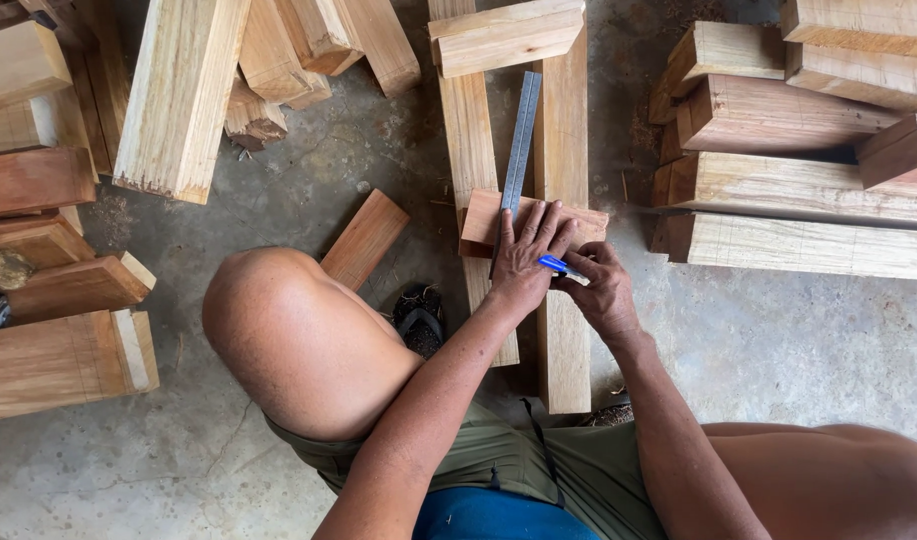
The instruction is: The recorder uses a combination square and a pen to mark various pieces of wood for cutting.
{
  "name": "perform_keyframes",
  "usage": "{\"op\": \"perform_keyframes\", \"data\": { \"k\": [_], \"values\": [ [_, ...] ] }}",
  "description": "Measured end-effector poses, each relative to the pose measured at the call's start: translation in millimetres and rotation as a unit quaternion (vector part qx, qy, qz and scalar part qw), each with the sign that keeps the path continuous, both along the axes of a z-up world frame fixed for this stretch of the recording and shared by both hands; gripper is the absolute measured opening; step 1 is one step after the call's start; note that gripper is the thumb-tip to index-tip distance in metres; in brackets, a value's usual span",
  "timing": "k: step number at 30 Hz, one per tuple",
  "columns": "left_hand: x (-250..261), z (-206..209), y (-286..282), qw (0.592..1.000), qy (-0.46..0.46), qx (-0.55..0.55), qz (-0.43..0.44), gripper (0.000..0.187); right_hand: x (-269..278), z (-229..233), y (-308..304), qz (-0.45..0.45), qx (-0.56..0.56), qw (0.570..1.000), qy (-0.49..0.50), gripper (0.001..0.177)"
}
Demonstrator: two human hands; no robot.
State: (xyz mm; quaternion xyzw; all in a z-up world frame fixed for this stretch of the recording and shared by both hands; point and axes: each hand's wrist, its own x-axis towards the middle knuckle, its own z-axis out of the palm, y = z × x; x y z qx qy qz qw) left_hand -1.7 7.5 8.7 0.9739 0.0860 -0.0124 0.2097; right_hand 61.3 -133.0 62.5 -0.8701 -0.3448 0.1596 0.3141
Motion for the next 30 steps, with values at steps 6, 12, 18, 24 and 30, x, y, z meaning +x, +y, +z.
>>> {"op": "perform_keyframes", "data": {
  "k": [6,12,18,24,30],
  "values": [
    [0.1,0.9,1.5,1.000,-0.003,0.015,0.001,0.074,3.1,-8.0,-2.2,0.004,0.018,1.000,0.000,0.054],
    [-0.6,-5.3,-0.8,1.000,-0.011,0.003,-0.001,0.072,16.5,5.8,-4.2,0.013,0.004,1.000,0.022,0.057],
    [0.6,-10.8,-1.7,0.999,0.011,0.044,-0.009,0.075,55.4,22.1,10.9,-0.120,0.131,0.976,0.123,0.029],
    [8.5,14.7,4.1,0.996,0.065,0.050,-0.028,0.071,39.1,58.0,92.9,-0.019,0.145,0.968,0.204,0.027],
    [8.5,-16.3,-1.0,0.992,0.081,0.093,-0.029,0.052,33.2,52.9,129.2,0.069,0.096,0.982,0.146,0.026]
  ]
}}
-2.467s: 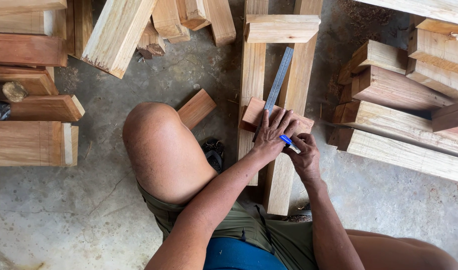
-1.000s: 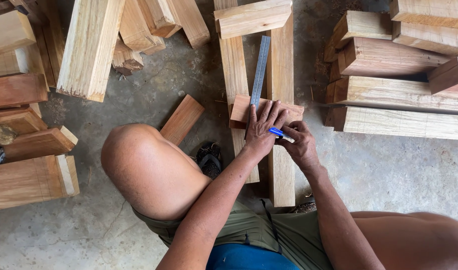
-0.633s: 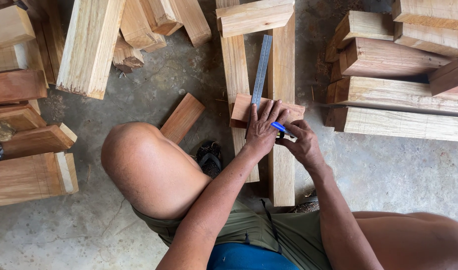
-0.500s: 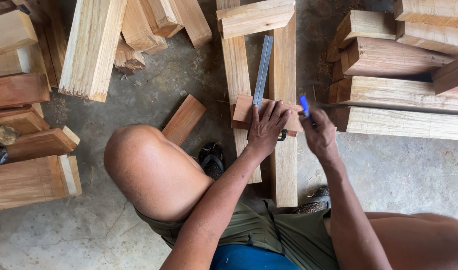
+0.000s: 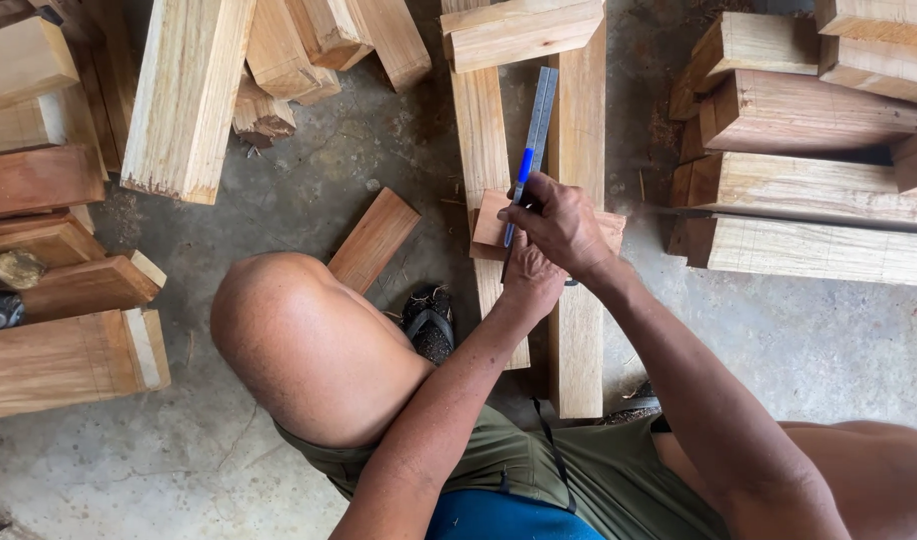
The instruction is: The recorder uses a combination square and a pen to mark various pieces of wood for cutting.
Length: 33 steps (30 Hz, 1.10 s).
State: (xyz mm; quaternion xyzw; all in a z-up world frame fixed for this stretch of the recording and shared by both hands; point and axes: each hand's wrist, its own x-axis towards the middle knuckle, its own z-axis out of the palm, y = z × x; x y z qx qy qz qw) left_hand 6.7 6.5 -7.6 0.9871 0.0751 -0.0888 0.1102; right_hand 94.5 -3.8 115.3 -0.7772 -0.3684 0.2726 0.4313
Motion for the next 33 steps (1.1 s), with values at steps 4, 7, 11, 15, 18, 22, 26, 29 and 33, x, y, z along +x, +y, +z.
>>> {"op": "perform_keyframes", "data": {
  "k": [4,7,11,15,18,22,26,29,33],
  "values": [
    [-0.1,-3.3,-2.6,0.999,0.002,-0.030,0.016,0.051,2.4,-5.2,6.9,0.046,-0.045,0.995,-0.082,0.028],
    [-1.4,-8.3,-3.1,0.998,-0.017,-0.038,0.038,0.052,1.5,-7.9,11.4,0.066,-0.077,0.991,-0.089,0.029],
    [1.1,-9.8,-4.4,0.995,0.019,-0.080,0.049,0.052,1.9,-3.1,17.3,0.096,-0.119,0.982,-0.114,0.028],
    [0.4,-2.5,-3.3,0.997,0.008,-0.071,0.043,0.052,13.1,-8.9,25.6,0.111,-0.115,0.978,-0.137,0.026],
    [-2.7,8.1,-0.4,0.995,0.049,-0.081,0.014,0.049,29.0,-17.9,34.0,0.119,-0.079,0.969,-0.203,0.022],
    [-2.8,9.9,0.7,0.996,-0.057,-0.071,0.011,0.063,40.5,-12.2,39.1,0.116,-0.035,0.937,-0.327,0.013],
    [-0.9,1.8,-2.4,0.991,-0.089,-0.097,0.023,0.065,27.9,0.8,28.1,0.064,-0.081,0.978,-0.181,0.022],
    [2.1,-16.2,-9.1,0.998,0.018,-0.057,-0.004,0.052,12.7,-9.9,15.7,0.070,-0.093,0.987,-0.114,0.026],
    [4.0,-34.9,-15.0,0.998,0.051,-0.024,0.015,0.054,12.1,-17.5,18.1,0.117,-0.100,0.977,-0.148,0.022]
  ]
}}
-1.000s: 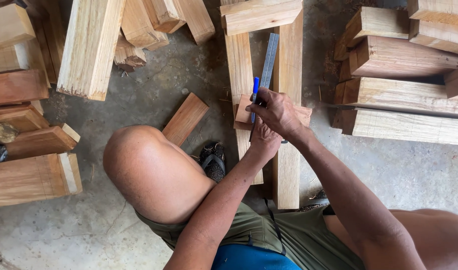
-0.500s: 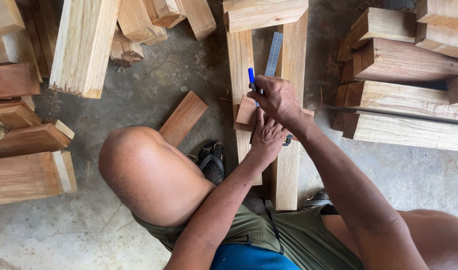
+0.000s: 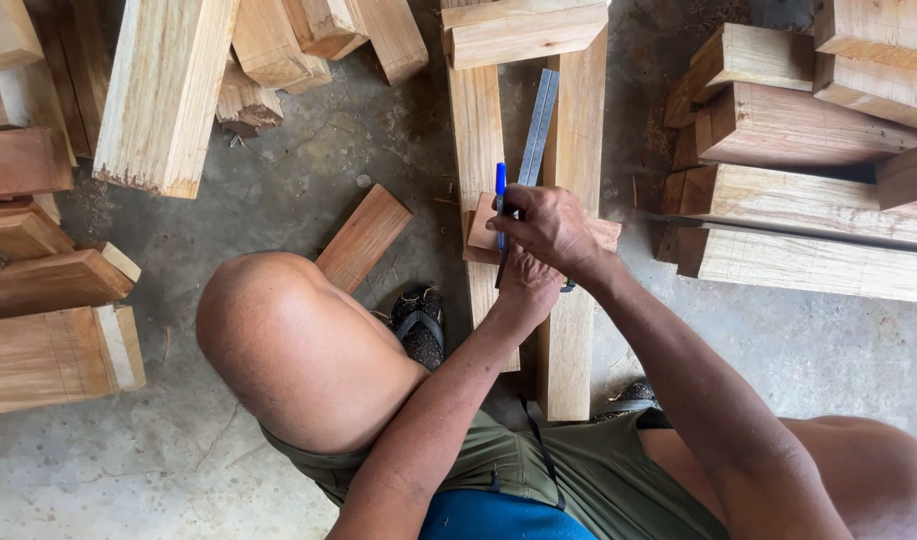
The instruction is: The recorder uses a combination square and a pen to mark various pieces of wood for cutting.
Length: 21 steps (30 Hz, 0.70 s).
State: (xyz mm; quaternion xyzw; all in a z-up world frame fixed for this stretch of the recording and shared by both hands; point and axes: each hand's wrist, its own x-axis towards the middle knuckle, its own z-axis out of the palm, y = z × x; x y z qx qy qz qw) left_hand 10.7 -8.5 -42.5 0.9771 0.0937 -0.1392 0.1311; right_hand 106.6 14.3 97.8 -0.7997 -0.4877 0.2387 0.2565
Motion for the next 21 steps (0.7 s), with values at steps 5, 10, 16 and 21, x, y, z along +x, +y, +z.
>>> {"op": "perform_keyframes", "data": {
  "k": [5,10,16,21],
  "values": [
    [-5.1,56.8,19.3,0.998,-0.037,-0.046,-0.020,0.060,20.4,15.0,20.9,0.022,0.073,0.994,-0.074,0.014],
    [-10.4,57.6,18.7,0.992,-0.122,-0.039,-0.008,0.063,37.0,28.7,1.4,-0.016,0.158,0.978,-0.132,0.011],
    [-13.5,55.4,16.8,0.987,-0.153,-0.047,0.014,0.066,24.9,0.2,-103.2,-0.288,0.167,0.940,0.070,0.009],
    [-15.8,52.0,17.0,0.988,-0.149,-0.016,0.028,0.075,-8.9,-38.4,-135.1,-0.359,0.173,0.868,0.297,0.010]
  ]
}}
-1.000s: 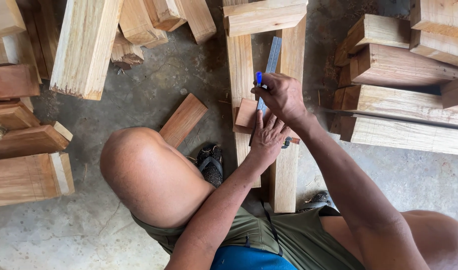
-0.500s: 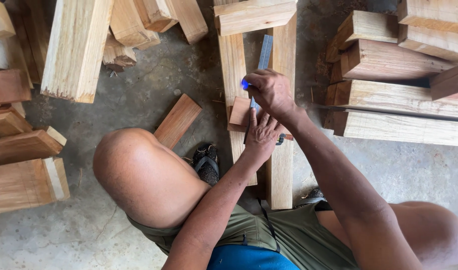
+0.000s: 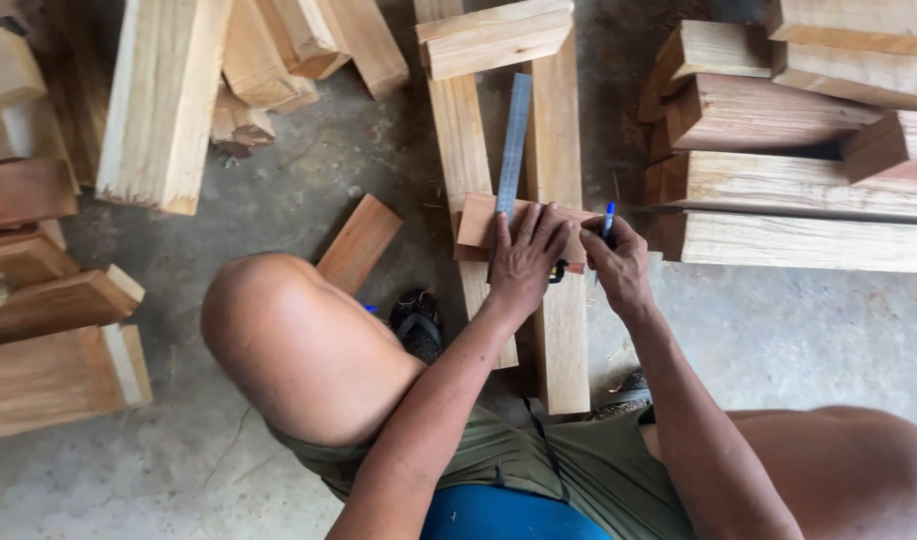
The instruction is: The recorder uses a combination square and a pen to mark various pieces of wood for cutting.
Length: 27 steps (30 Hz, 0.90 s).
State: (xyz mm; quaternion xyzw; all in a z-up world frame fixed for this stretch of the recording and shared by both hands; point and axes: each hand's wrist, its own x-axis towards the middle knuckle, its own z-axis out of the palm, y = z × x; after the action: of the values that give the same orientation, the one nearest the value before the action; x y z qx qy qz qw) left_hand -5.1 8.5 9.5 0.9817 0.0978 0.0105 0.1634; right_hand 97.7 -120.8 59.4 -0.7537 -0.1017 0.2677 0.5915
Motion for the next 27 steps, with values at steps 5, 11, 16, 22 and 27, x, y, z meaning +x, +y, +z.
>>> {"op": "perform_keyframes", "data": {
  "k": [5,11,16,22,27],
  "values": [
    [3.5,-0.4,-1.3,0.999,0.010,-0.029,-0.019,0.075,-14.5,-5.0,-0.5,0.022,0.005,0.999,0.033,0.018],
    [3.2,-7.4,-1.0,0.999,-0.014,-0.035,-0.008,0.076,-17.1,-11.6,-11.6,0.090,-0.183,0.962,-0.180,0.027],
    [5.3,-6.3,0.7,1.000,0.006,-0.015,-0.020,0.070,-22.5,0.7,-16.9,0.200,-0.196,0.912,-0.299,0.045],
    [3.7,7.3,3.4,0.999,0.005,-0.043,-0.019,0.067,-35.6,15.0,-10.6,0.213,-0.238,0.891,-0.322,0.060],
    [1.0,5.0,6.5,0.999,0.037,-0.022,-0.025,0.069,-39.8,10.5,-8.8,0.196,-0.236,0.901,-0.307,0.053]
  ]
}}
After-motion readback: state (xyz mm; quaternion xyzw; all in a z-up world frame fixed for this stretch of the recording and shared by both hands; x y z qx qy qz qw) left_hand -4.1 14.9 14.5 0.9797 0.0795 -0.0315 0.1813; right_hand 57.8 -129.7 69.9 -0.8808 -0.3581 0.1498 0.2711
